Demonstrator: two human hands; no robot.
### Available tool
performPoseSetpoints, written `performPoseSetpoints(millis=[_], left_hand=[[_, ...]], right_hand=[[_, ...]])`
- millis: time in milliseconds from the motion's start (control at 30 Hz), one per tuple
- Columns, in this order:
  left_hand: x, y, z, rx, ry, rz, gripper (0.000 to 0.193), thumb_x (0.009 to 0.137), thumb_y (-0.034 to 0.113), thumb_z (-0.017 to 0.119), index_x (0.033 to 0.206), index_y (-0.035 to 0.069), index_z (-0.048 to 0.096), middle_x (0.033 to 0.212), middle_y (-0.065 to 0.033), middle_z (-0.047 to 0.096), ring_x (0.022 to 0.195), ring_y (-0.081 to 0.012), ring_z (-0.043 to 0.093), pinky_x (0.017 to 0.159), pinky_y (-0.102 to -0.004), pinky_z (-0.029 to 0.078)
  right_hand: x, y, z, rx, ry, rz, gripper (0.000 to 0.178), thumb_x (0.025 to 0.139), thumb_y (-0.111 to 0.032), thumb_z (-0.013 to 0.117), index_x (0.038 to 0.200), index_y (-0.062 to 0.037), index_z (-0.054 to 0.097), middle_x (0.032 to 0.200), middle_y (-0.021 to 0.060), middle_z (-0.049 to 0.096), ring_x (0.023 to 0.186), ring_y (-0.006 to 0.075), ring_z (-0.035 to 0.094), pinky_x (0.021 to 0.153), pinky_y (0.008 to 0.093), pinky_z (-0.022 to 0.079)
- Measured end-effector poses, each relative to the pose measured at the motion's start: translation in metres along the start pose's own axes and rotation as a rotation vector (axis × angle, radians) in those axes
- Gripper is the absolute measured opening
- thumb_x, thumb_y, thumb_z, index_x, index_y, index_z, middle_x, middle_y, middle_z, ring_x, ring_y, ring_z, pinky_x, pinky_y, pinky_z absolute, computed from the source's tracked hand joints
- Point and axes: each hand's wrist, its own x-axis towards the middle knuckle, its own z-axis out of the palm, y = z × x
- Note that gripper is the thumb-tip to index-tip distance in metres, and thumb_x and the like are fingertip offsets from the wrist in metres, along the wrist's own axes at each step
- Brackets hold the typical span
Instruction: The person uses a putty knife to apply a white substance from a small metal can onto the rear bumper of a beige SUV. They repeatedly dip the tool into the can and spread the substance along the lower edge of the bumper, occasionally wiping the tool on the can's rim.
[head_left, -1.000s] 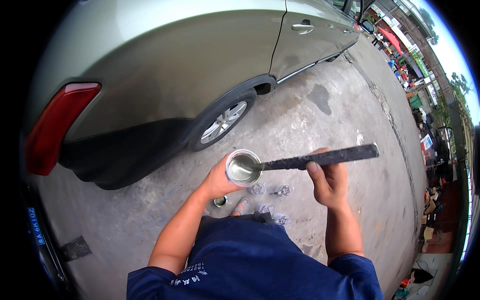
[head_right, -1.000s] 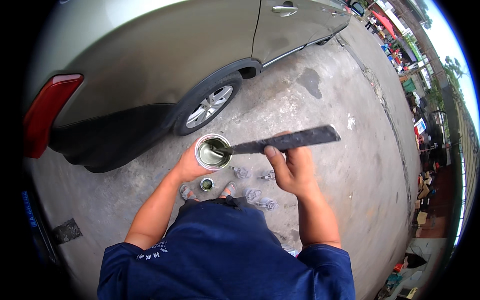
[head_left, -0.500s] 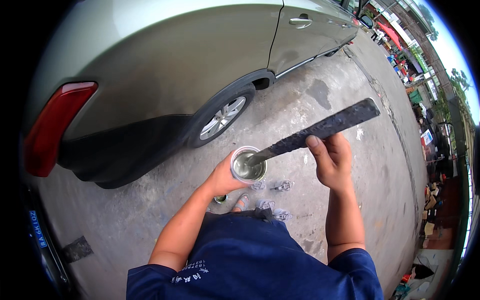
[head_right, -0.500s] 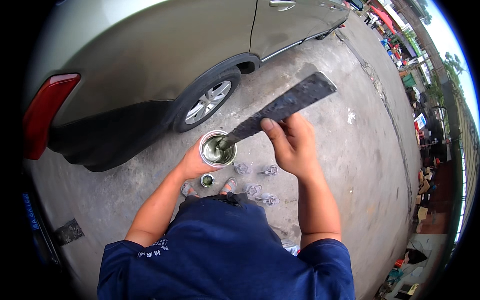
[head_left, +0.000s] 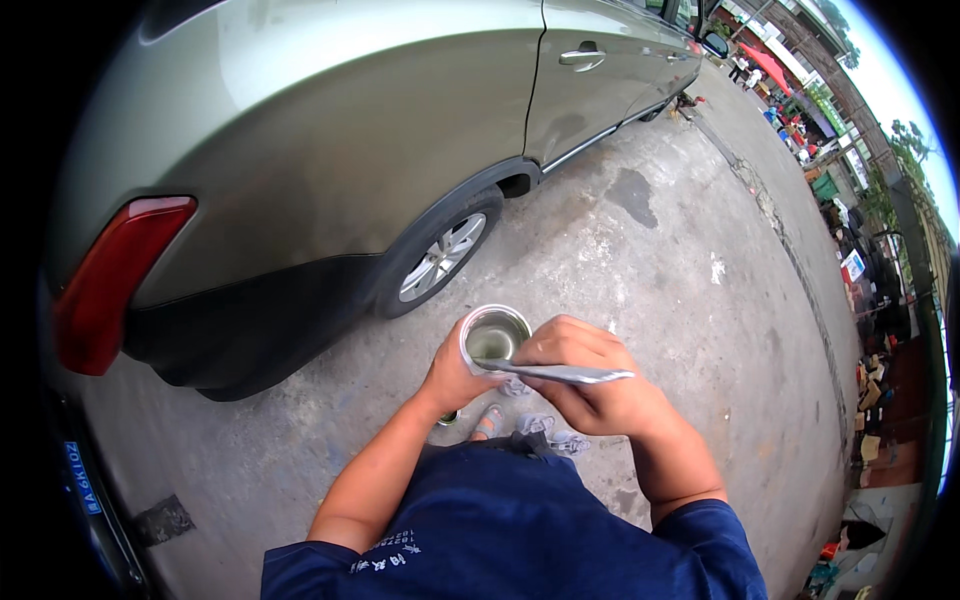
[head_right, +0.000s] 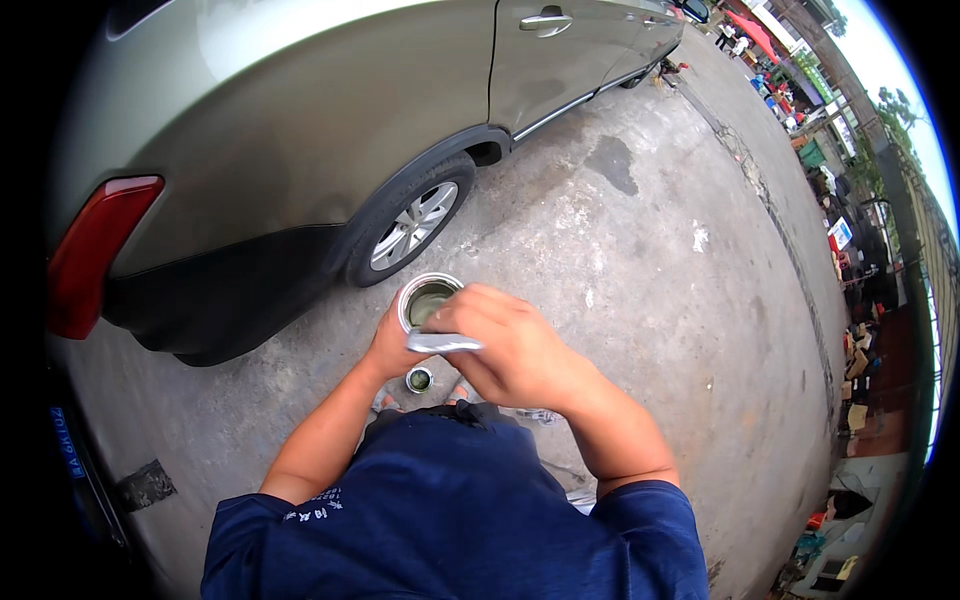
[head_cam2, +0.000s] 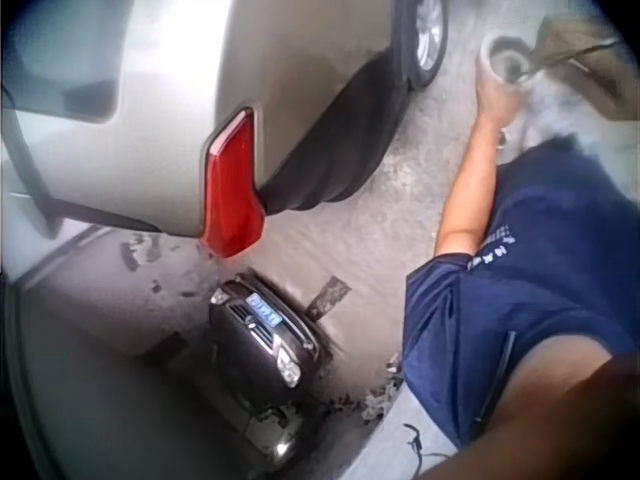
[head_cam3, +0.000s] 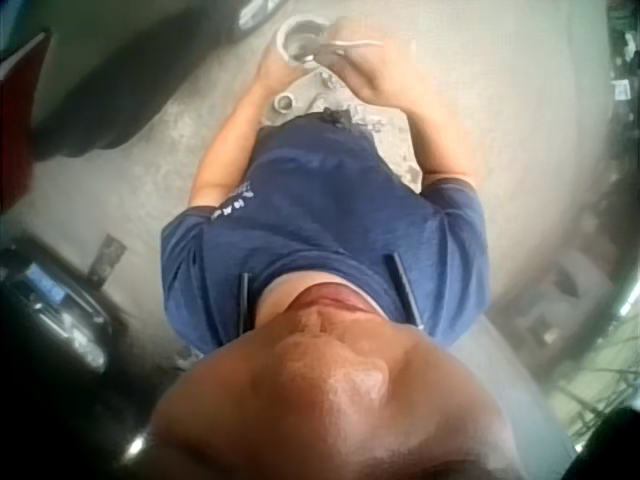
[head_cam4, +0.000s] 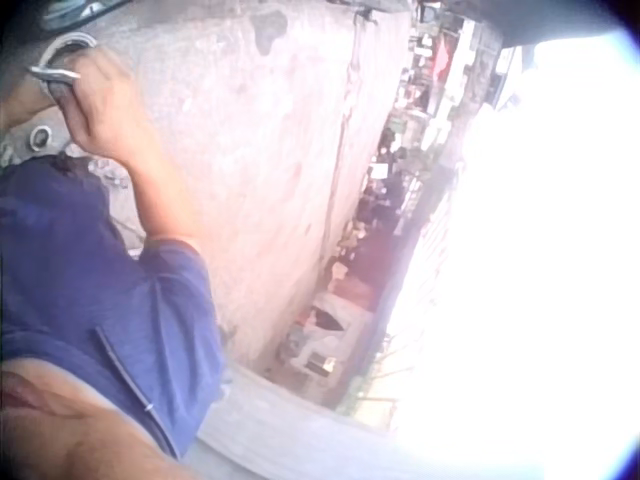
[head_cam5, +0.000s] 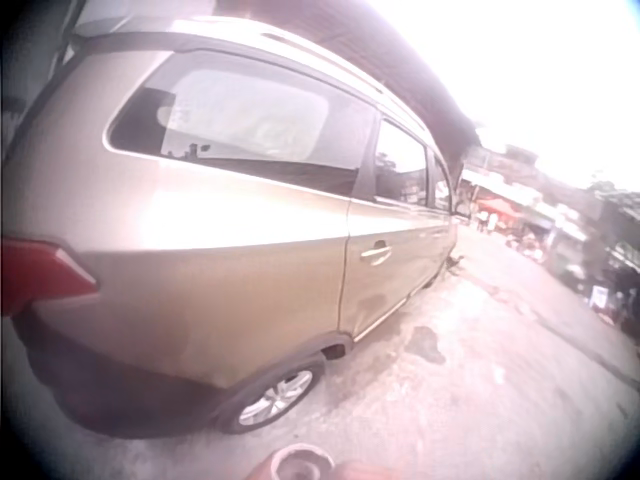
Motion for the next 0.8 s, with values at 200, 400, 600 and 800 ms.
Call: performPoseSetpoints(millis=[200,400,600,800], left_hand=[[-0.004,0.013,0.009,0.080,0.053,-0.047,0.080,0.067,0.014,0.086,0.135,0.003,0.044,0.128,-0.0134,0.057,0.119,-0.0241,0.056,0.102,-0.0369,0.044],[-0.011,0.006,0.010,0.028,0.060,-0.027,0.082,0.065,0.012,0.087,0.134,0.003,0.044,0.126,-0.0130,0.058,0.118,-0.0248,0.057,0.101,-0.0374,0.044],[-0.011,-0.021,0.007,-0.024,0.069,-0.085,0.082,0.063,0.014,0.089,0.132,0.004,0.046,0.123,-0.0127,0.061,0.113,-0.0242,0.060,0.097,-0.0370,0.047],[-0.009,0.010,0.008,0.019,0.029,-0.034,0.074,0.066,0.010,0.085,0.130,0.002,0.047,0.121,-0.0136,0.061,0.111,-0.0221,0.060,0.097,-0.0360,0.047]], right_hand=[[0.010,0.010,-0.015,-0.055,0.286,0.346,0.010,0.087,-0.005,0.066,0.090,0.0014,0.059,0.078,0.0157,0.063,0.067,0.0298,0.062,0.062,0.0362,0.049],[-0.008,-0.001,-0.026,-0.026,0.082,0.244,0.016,0.084,-0.005,0.068,0.077,0.0003,0.054,0.077,0.0150,0.061,0.069,0.0330,0.062,0.059,0.0398,0.048],[0.020,0.000,0.006,0.027,-0.021,0.059,0.011,0.084,-0.006,0.065,0.089,-0.0014,0.056,0.081,0.0178,0.057,0.080,0.0382,0.058,0.067,0.0443,0.048],[0.004,0.004,-0.046,-0.012,0.146,0.331,0.015,0.090,-0.012,0.062,0.099,0.0005,0.060,0.083,0.0180,0.061,0.077,0.0386,0.060,0.067,0.0423,0.048]])
